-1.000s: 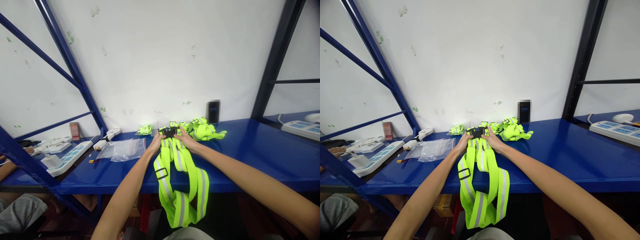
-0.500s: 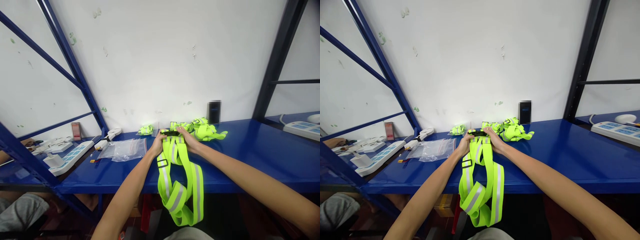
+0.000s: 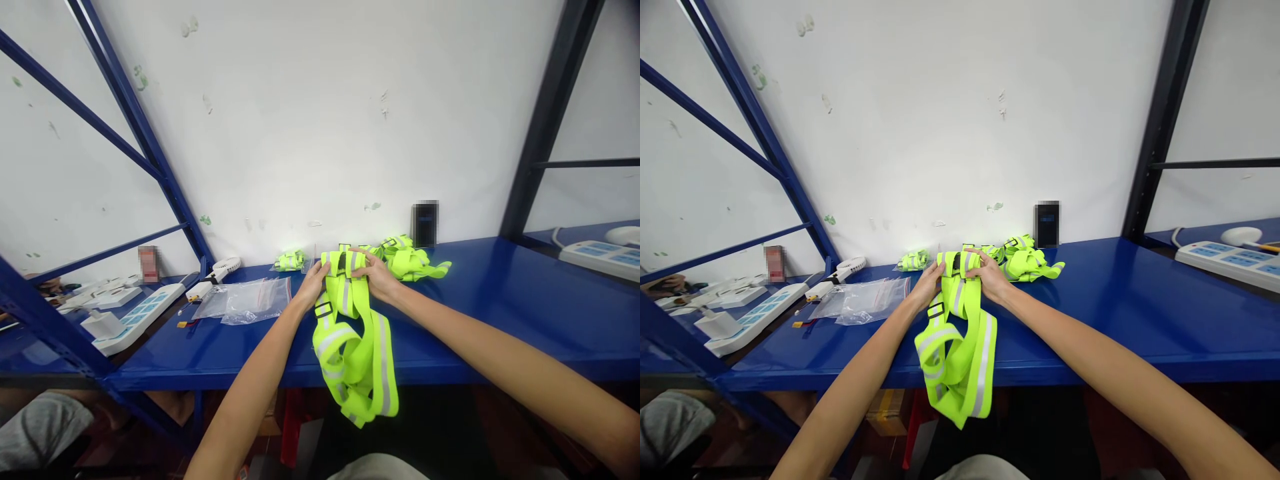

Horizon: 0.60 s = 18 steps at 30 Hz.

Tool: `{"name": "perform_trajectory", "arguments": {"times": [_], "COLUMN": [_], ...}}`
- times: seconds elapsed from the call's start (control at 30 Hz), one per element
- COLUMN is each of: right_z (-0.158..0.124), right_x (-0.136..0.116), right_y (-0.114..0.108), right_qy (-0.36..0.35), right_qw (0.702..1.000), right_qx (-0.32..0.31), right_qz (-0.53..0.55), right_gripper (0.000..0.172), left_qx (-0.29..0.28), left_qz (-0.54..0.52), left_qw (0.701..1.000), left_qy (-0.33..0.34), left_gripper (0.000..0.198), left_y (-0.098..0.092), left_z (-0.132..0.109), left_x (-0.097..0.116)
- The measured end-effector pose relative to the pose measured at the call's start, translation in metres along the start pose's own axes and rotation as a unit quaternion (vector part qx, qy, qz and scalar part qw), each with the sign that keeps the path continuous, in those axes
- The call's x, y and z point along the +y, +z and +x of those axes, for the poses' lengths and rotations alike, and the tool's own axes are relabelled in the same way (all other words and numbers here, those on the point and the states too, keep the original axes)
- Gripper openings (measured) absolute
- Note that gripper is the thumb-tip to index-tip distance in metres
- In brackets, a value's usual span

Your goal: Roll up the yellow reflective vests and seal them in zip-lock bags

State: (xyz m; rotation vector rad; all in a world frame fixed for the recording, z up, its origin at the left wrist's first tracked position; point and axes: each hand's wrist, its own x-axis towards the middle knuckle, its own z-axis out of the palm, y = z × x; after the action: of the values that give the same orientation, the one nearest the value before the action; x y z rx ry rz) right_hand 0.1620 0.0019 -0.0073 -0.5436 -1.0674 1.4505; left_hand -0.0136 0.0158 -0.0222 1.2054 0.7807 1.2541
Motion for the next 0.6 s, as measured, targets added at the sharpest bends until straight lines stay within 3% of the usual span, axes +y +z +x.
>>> {"name": "perform_trajectory", "arguments": {"times": [0.1,0.27,0.37,0.5,0.6], "right_z": [0.0,-0.001,0.0,0.0,-0.003], "right_x": [-0.002,-0.003,-0.003,-0.004,-0.005], "right_y": [-0.002,-0.003,-0.005,-0.004,0.0], "right_qy": [-0.005,0.012,0.016,0.016,0.006], "right_qw": [1.0,1.0,0.999,0.999,1.0], "right_qx": [0.004,0.001,-0.019,-0.02,-0.015], "right_qz": [-0.011,-0.013,-0.022,-0.046,-0.027], "right_gripper": [0.063,0.05,0.048,0.057,0.073], "left_qx": [0.014,-0.04,-0.044,0.004,0.032], "left_qz": [0.046,0.034,0.028,-0.002,-0.013], "left_qw": [0.999,0.998,0.998,1.0,0.998], "left_qy": [-0.013,-0.043,-0.032,-0.019,0.043], "left_gripper": [0.052,0.06,0.057,0.048,0.039], "left_y": [0.002,0.011,0.013,0.012,0.01], "left_z": [-0.002,-0.005,-0.005,-0.003,-0.003], "left_x": [-0.003,-0.002,-0.002,-0.001,0.004]}}
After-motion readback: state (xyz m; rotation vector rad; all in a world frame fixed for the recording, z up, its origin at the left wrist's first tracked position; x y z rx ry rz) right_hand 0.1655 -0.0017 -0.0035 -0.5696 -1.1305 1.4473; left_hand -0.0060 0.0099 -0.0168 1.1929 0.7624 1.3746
